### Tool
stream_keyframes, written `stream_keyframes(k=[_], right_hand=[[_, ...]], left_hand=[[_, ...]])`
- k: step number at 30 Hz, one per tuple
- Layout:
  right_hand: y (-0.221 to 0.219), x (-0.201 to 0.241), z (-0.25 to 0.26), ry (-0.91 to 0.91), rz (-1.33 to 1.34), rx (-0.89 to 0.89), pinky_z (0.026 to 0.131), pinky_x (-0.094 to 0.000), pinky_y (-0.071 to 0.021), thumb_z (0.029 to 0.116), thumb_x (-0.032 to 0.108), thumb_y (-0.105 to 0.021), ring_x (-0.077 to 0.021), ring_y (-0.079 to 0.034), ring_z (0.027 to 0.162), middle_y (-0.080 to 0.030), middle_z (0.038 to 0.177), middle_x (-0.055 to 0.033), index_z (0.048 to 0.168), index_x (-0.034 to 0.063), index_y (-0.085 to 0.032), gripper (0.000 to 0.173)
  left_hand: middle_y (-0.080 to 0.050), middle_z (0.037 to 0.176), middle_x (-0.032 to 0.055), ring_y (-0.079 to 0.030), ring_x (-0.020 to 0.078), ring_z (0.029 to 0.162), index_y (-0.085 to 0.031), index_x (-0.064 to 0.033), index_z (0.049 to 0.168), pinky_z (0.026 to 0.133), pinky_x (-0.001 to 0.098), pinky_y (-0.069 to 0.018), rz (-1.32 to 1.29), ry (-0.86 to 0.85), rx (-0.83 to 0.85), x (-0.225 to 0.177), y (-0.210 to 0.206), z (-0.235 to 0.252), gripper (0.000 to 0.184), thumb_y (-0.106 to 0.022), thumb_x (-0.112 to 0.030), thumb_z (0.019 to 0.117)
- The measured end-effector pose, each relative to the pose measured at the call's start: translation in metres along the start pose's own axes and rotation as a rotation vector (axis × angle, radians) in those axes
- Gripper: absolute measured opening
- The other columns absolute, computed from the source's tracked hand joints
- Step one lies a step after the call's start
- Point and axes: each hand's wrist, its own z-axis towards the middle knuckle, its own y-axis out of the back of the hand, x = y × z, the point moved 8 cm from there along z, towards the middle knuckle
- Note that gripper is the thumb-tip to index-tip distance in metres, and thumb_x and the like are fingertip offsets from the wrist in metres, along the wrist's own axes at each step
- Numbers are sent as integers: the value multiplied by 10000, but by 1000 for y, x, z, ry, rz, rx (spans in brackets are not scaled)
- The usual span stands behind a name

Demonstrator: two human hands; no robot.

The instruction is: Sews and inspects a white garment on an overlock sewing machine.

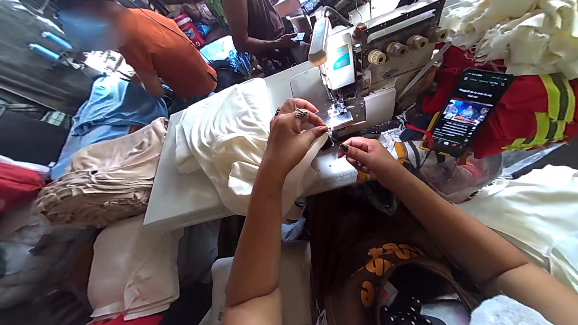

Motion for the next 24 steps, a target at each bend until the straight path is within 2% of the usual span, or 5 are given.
stream_keyframes(k=[15, 18, 20, 22, 24], right_hand=[[-12, 27, 20, 92, -52, -16, 493, -172, -342, 1004, 204, -624, 10, -425, 521, -559, 658, 57, 886, 62, -699, 200], [-5, 25, 15, 147, -89, 10, 502, -177, -342, 1009, 208, -589, 16, -414, 526, -547, 652, 76, 878, 79, -701, 215], [8, 23, 10, 154, -76, -3, 491, -164, -352, 1037, 257, -553, 13, -418, 532, -555, 699, 63, 966, 97, -679, 216], [18, 20, 9, 157, -61, -38, 451, -148, -341, 1044, 368, -555, 15, -396, 493, -548, 732, 53, 1048, 136, -638, 247], [16, 25, 16, 192, -96, -69, 546, -158, -428, 1002, 258, -603, 25, -500, 626, -644, 954, 39, 1136, 99, -628, 210]], left_hand=[[-658, 1176, 41, -555, 194, 1173, -745, -124, 849, 1006, 461, -415, 1, 79, 79, -8, -6, 13, 74, -797, -177, 847], [-656, 1224, 52, -574, 168, 1215, -727, -99, 861, 1049, 357, -468, -326, -190, 158, -29, 4, -1, 132, -725, -216, 920], [-692, 1213, 8, -623, 186, 1201, -709, -183, 856, 1019, 373, -528, -644, -364, 207, -37, 21, -11, 372, -557, -477, 1024], [-736, 1047, -42, -701, 187, 1049, -728, -250, 852, 917, 395, -599, -837, -358, 143, -30, 38, -13, 508, -458, -657, 991], [-739, 951, -41, -720, 189, 966, -731, -238, 884, 897, 420, -605, -915, -305, 76, -14, 44, -6, 445, -501, -600, 1003]])
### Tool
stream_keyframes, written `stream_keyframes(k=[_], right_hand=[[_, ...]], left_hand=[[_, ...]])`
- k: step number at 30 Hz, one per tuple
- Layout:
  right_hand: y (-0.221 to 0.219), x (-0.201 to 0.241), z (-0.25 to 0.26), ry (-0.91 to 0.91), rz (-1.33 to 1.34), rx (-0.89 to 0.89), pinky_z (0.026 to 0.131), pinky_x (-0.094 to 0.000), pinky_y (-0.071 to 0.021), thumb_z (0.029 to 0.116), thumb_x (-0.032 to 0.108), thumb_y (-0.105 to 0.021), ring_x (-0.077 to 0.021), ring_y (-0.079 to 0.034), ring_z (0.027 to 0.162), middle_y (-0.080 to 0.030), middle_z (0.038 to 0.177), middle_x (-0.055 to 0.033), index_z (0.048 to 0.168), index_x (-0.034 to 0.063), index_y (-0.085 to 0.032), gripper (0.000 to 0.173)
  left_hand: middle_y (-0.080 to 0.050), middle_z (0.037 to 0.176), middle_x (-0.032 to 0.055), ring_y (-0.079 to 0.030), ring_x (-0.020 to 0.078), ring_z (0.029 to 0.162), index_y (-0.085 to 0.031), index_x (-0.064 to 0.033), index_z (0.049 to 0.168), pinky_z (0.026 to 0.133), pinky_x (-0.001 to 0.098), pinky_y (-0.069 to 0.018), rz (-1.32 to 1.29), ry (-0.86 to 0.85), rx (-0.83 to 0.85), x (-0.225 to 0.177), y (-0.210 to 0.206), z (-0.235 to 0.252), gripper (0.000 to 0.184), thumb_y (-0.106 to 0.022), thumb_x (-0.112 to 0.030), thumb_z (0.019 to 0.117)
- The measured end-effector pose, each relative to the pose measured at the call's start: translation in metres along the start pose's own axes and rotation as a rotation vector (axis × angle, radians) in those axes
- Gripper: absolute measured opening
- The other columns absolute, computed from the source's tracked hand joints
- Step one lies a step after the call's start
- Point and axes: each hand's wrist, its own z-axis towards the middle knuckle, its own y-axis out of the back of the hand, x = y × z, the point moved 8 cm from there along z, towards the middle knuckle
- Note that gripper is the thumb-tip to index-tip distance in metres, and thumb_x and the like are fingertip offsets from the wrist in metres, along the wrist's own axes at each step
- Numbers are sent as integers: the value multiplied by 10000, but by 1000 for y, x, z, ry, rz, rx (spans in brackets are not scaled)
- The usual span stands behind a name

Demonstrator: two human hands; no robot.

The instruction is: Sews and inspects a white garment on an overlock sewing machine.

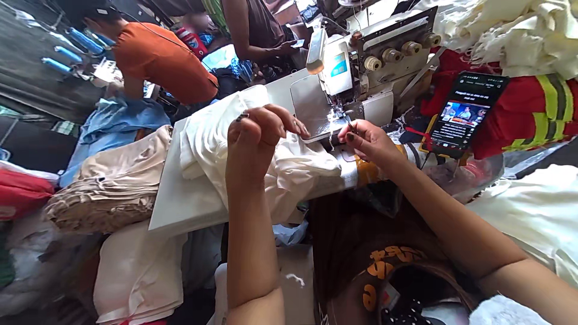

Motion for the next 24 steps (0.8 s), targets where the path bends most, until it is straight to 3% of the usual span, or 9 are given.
stream_keyframes(k=[3, 5, 9, 11, 14, 15, 19, 21, 24], right_hand=[[-18, -23, 7, 2, -181, 63, 901, -393, -579, 918, 122, -742, -171, -688, 1003, -702, 1149, -119, 1250, 15, -639, 364], [-27, -56, 3, -82, -276, 97, 882, -489, -568, 871, 129, -794, -242, -682, 951, -704, 1059, -156, 1196, 4, -667, 371], [-51, -55, -39, -35, -312, 292, 833, -378, -527, 910, 154, -691, -153, -638, 917, -690, 1010, -100, 1037, 8, -719, 196], [-59, -28, -61, 102, -245, 413, 898, -311, -529, 955, 128, -656, -131, -641, 999, -689, 1097, -122, 1106, -12, -697, 209], [-58, 6, -78, 183, -214, 588, 770, -244, -517, 984, 69, -602, -80, -613, 836, -670, 945, -100, 1115, -20, -652, 167], [-53, 11, -80, 194, -247, 619, 747, -257, -521, 990, 64, -597, -92, -617, 810, -671, 920, -103, 1114, -18, -651, 158], [-1, 0, -70, 200, -305, 449, 841, -254, -543, 985, 72, -588, -65, -646, 908, -700, 1006, -93, 1132, -17, -680, 194], [25, -9, -64, 144, -267, 307, 815, -210, -533, 959, 59, -595, -13, -619, 886, -676, 996, -41, 1102, -13, -672, 178], [45, -17, -56, 123, -200, 168, 679, -160, -500, 953, 74, -615, 31, -578, 754, -656, 901, 25, 1065, 22, -678, 138]], left_hand=[[-736, 877, -36, -731, 177, 881, -702, -236, 841, 846, 412, -619, 33, 156, -88, 37, 12, -2, 352, -553, -501, 1020], [-738, 865, 0, -735, 208, 886, -691, -187, 843, 864, 450, -615, 81, 271, -34, 67, 10, -9, 356, -523, -422, 1050], [-732, 1039, 74, -697, 198, 1045, -689, -38, 1003, 995, 427, -554, 211, 453, 183, 98, -9, -35, 278, -445, -155, 1064], [-720, 947, 26, -668, 101, 922, -718, -30, 986, 908, 337, -543, 477, 556, 424, 111, -29, -51, 282, -468, -138, 1059], [-717, 855, 120, -689, 290, 951, -743, -26, 900, 1101, 658, -311, 989, 691, 808, 137, -38, -67, 506, -462, -407, 1082], [-731, 866, 136, -703, 327, 982, -749, -28, 880, 1136, 717, -246, 1101, 667, 821, 137, -31, -67, 569, -434, -457, 1079], [-754, 894, 147, -722, 368, 972, -750, -39, 808, 1114, 751, -268, 1364, 457, 591, 93, 17, -41, 577, -491, -499, 1040], [-753, 891, 101, -718, 281, 977, -761, -68, 828, 1116, 678, -293, 1267, 460, 526, 67, 34, -33, 536, -496, -485, 1034], [-686, 863, -42, -622, 60, 948, -739, -111, 867, 1013, 380, -421, 939, 492, 406, 43, 38, -31, 341, -609, -412, 964]])
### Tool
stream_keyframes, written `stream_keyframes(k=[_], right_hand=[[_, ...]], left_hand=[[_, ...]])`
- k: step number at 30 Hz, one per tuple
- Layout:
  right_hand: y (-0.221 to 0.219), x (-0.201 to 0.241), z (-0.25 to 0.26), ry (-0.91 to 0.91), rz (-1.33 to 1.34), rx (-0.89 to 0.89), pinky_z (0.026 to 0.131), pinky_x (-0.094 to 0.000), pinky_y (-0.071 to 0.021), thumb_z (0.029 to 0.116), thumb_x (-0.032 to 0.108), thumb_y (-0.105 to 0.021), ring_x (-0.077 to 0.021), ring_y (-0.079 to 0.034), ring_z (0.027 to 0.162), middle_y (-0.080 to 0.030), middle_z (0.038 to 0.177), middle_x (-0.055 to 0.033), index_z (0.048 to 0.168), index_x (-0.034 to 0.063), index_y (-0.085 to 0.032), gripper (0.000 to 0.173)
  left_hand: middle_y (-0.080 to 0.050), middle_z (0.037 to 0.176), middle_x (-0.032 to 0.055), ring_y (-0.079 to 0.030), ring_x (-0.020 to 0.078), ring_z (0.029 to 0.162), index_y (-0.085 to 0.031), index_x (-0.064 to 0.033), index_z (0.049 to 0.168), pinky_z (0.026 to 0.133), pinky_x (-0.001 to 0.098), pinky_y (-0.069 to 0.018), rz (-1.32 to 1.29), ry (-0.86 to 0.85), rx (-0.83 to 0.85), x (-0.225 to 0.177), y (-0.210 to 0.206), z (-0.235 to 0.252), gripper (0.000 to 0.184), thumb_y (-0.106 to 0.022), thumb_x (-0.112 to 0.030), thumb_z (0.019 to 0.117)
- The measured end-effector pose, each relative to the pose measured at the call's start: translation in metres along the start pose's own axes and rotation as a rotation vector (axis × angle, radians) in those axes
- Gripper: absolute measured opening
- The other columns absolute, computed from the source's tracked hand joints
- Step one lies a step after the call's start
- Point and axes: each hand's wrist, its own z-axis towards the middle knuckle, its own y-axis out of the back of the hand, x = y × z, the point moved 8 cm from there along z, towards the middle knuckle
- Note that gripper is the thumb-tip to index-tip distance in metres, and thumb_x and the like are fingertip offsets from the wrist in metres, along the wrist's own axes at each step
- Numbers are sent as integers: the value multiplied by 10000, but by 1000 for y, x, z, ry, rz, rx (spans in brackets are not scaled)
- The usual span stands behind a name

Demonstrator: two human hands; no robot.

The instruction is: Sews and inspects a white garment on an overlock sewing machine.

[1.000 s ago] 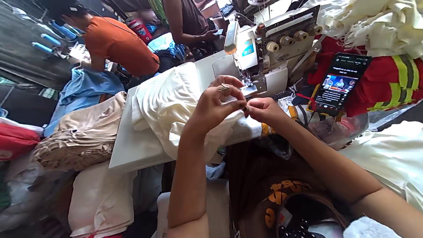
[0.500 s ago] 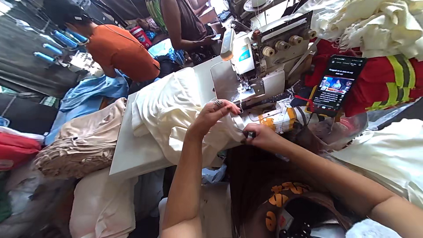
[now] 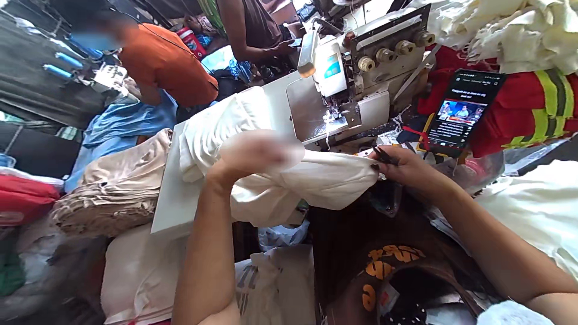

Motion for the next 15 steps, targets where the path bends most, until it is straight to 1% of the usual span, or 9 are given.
stream_keyframes(k=[2, 4, 5, 7, 9, 11, 12, 14, 15], right_hand=[[0, -5, 2, -23, 43, -35, 619, -145, -471, 964, 85, -622, 43, -547, 684, -640, 839, 50, 1029, 44, -681, 97], [-3, -10, 2, -59, 98, -59, 569, -138, -439, 963, 101, -636, 46, -511, 626, -619, 791, 64, 1012, 58, -681, 80], [-3, -13, 2, -88, 131, -73, 547, -140, -425, 961, 114, -644, 44, -493, 598, -609, 767, 71, 1015, 67, -684, 82], [-3, -17, -2, -163, 195, -98, 514, -143, -395, 956, 132, -648, 43, -454, 548, -580, 711, 90, 1024, 96, -680, 83], [-2, -24, -6, -232, 261, -122, 490, -150, -375, 954, 143, -647, 35, -430, 516, -561, 677, 96, 1024, 112, -679, 83], [-2, -29, -11, -275, 308, -132, 482, -146, -373, 952, 142, -649, 35, -429, 501, -543, 648, 103, 1010, 112, -672, 69], [-2, -33, -14, -298, 327, -130, 479, -144, -373, 951, 135, -647, 37, -428, 498, -543, 647, 103, 1008, 106, -669, 67], [-4, -38, -19, -370, 357, -135, 479, -146, -374, 958, 135, -662, 34, -429, 499, -561, 665, 91, 1031, 82, -677, 91], [-6, -41, -21, -404, 367, -142, 480, -146, -374, 962, 137, -665, 32, -431, 501, -569, 673, 87, 1042, 75, -680, 102]], left_hand=[[-700, 884, -44, -629, -6, 856, -739, -73, 967, 835, 235, -516, -165, 47, -108, -3, 4, 2, 185, -742, -244, 896], [-705, 900, -41, -654, -20, 798, -686, -48, 1034, 742, 184, -562, -332, 98, -228, -8, 4, 10, 191, -770, -109, 874], [-696, 923, -45, -657, -12, 810, -660, -52, 1048, 744, 192, -569, -394, 100, -285, -11, 4, 16, 198, -756, -91, 880], [-674, 985, -42, -657, 16, 867, -635, -59, 1070, 795, 231, -582, -500, 110, -390, -16, 1, 32, 173, -703, -85, 913], [-656, 941, -17, -644, 27, 822, -629, -54, 1029, 754, 238, -572, -455, 164, -502, -17, -7, 53, 122, -690, -90, 930], [-668, 964, 46, -635, 86, 870, -674, -27, 1005, 801, 301, -541, -287, 230, -543, -11, -19, 74, 122, -706, -112, 923], [-691, 978, 74, -651, 141, 904, -707, -32, 992, 830, 377, -537, -179, 288, -525, -8, -25, 83, 141, -726, -151, 920], [-714, 943, 126, -680, 267, 909, -723, -36, 964, 815, 540, -525, 6, 402, -462, -1, -34, 96, 197, -745, -224, 910], [-707, 917, 139, -676, 307, 893, -712, -39, 969, 789, 576, -514, 68, 468, -420, 4, -38, 101, 216, -736, -248, 919]])
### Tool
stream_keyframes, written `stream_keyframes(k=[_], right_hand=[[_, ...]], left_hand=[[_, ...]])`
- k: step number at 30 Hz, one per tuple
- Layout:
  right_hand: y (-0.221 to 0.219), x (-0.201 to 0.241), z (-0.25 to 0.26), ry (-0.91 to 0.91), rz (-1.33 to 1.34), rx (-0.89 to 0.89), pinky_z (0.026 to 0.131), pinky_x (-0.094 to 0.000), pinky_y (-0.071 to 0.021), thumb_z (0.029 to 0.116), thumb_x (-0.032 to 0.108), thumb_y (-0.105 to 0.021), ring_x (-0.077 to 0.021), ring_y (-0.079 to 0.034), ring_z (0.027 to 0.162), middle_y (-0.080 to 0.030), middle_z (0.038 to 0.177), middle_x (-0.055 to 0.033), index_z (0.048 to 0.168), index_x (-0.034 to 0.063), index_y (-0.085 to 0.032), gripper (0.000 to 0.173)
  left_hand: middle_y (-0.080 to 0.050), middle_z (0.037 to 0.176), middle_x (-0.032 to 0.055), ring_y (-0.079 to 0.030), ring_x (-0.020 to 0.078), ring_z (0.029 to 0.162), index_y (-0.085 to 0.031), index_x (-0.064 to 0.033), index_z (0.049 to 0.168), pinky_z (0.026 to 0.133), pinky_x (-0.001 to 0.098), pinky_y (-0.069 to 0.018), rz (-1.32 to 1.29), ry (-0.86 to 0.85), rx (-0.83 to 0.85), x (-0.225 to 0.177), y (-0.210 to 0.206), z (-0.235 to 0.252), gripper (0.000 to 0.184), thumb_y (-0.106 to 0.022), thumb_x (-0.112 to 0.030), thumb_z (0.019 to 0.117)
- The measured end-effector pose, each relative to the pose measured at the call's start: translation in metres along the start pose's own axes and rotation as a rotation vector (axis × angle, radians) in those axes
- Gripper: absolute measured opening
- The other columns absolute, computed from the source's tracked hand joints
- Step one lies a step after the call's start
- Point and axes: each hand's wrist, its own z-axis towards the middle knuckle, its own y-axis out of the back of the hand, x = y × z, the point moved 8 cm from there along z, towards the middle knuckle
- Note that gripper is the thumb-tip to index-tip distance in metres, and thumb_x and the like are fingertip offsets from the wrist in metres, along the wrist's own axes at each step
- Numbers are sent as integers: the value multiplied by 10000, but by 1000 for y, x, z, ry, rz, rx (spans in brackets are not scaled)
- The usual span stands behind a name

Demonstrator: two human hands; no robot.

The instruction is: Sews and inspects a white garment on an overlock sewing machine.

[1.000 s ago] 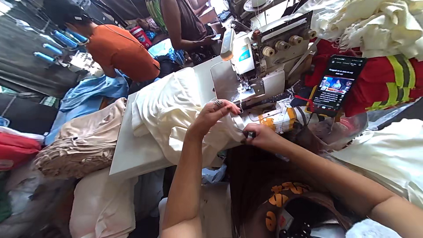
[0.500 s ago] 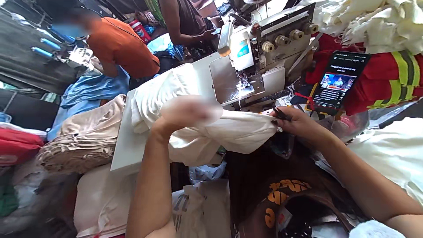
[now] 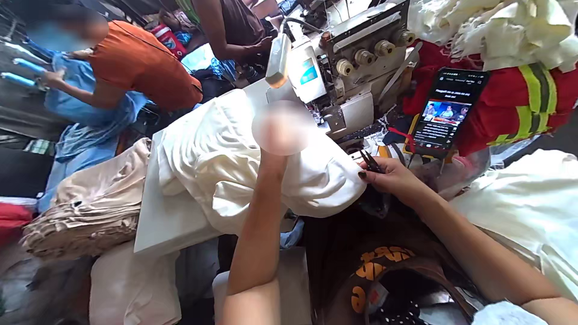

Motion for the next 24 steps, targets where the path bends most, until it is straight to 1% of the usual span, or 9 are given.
stream_keyframes(k=[3, 4, 8, 9, 11, 14, 17, 19, 24], right_hand=[[-6, -2, 6, -48, 36, -15, 477, -152, -371, 975, 104, -643, 19, -420, 495, -546, 665, 73, 1041, 57, -666, 84], [-9, -1, 9, -51, 47, -19, 474, -155, -373, 973, 91, -639, 14, -419, 490, -538, 658, 67, 1038, 56, -662, 77], [-16, 7, 25, -13, 71, -50, 463, -167, -361, 983, 87, -631, -7, -412, 486, -527, 652, 40, 1039, 68, -657, 64], [-17, 9, 28, -3, 68, -61, 465, -165, -360, 987, 85, -628, -9, -413, 490, -528, 658, 37, 1041, 69, -654, 62], [-16, 9, 30, 9, 53, -73, 466, -168, -362, 985, 86, -631, -12, -417, 491, -530, 664, 35, 1042, 68, -651, 63], [-15, 5, 31, 13, 39, -80, 461, -169, -367, 974, 101, -646, -8, -421, 486, -530, 659, 44, 1035, 78, -651, 65], [-16, 3, 31, 16, 32, -84, 467, -166, -371, 970, 102, -658, -4, -425, 491, -536, 662, 50, 1022, 84, -655, 55], [-18, 4, 31, 25, 6, -80, 479, -169, -378, 968, 102, -661, -5, -434, 506, -549, 684, 45, 1026, 81, -656, 62], [-22, 7, 34, 45, -26, -79, 499, -169, -384, 971, 92, -659, -10, -448, 535, -555, 714, 37, 1012, 73, -648, 46]], left_hand=[[-687, 872, 171, -670, 365, 863, -683, -37, 961, 729, 608, -492, 149, 103, 3, 8, -5, 13, 243, -684, -279, 937], [-690, 887, 184, -673, 378, 876, -679, -26, 971, 740, 613, -494, 170, 117, -14, 9, -6, 19, 248, -669, -273, 941], [-720, 1014, 204, -693, 390, 992, -675, -2, 1149, 848, 624, -513, 200, 153, -68, 13, -12, 42, 326, -629, -269, 968], [-718, 1009, 203, -693, 387, 988, -672, 9, 1140, 852, 620, -512, 197, 156, -72, 12, -13, 47, 335, -640, -275, 966], [-700, 958, 212, -683, 392, 955, -665, 29, 1032, 828, 612, -505, 187, 166, -61, 12, -15, 54, 321, -668, -281, 951], [-712, 992, 217, -691, 392, 984, -676, 25, 1022, 847, 618, -513, 181, 153, -54, 13, -19, 61, 325, -678, -290, 944], [-706, 988, 217, -686, 386, 986, -668, 19, 963, 846, 616, -508, 169, 161, -52, 13, -21, 64, 312, -683, -293, 942], [-707, 990, 216, -688, 383, 983, -669, 13, 949, 841, 610, -512, 176, 155, -63, 13, -21, 66, 328, -685, -314, 941], [-707, 980, 218, -687, 398, 970, -674, 22, 990, 837, 631, -504, 165, 101, -67, 13, -23, 72, 358, -680, -333, 940]])
